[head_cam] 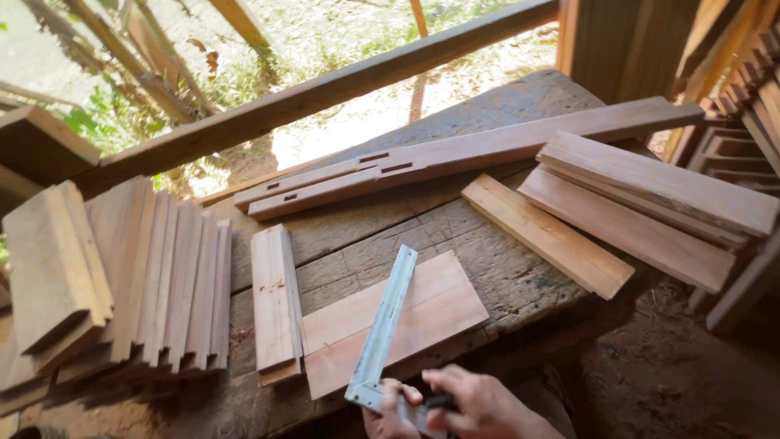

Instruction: Marking measurement lines on wooden boards with a square and pen, followed by cutting them using a band saw.

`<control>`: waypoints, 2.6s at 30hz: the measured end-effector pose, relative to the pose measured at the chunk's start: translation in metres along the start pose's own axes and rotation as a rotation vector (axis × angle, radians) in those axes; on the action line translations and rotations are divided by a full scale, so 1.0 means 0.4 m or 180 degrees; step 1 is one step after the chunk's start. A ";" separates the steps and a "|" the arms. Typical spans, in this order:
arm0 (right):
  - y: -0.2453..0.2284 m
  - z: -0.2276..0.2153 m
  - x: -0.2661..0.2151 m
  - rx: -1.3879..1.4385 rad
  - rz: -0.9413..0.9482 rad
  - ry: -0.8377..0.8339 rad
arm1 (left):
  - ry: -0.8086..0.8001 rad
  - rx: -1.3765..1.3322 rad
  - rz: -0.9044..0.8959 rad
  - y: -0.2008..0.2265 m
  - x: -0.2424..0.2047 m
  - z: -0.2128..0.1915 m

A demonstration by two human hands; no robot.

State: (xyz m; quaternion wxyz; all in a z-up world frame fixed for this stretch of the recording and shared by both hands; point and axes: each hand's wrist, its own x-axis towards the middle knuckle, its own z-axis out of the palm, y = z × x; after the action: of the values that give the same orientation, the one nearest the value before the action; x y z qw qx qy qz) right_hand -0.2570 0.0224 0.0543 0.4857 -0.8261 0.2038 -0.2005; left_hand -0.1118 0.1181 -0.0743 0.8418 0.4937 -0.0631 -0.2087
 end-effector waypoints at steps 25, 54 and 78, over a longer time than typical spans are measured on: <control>0.193 0.074 0.104 -0.2627 -0.0891 -0.0046 | -0.2351 0.4626 0.2360 0.372 0.026 -0.012; 0.204 0.105 0.152 -0.2500 -0.0940 0.0194 | -0.0834 0.5600 0.2505 0.319 0.293 -0.101; 0.350 0.057 0.144 -0.2001 -0.1120 0.0119 | 0.0975 0.4226 0.3644 0.556 0.239 -0.122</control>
State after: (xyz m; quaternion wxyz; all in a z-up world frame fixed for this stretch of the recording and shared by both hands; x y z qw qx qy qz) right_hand -0.2165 -0.0541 -0.0719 0.1622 -0.9537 0.1190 -0.2236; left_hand 0.0540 0.2123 0.0822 0.3566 0.7951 -0.2949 0.3919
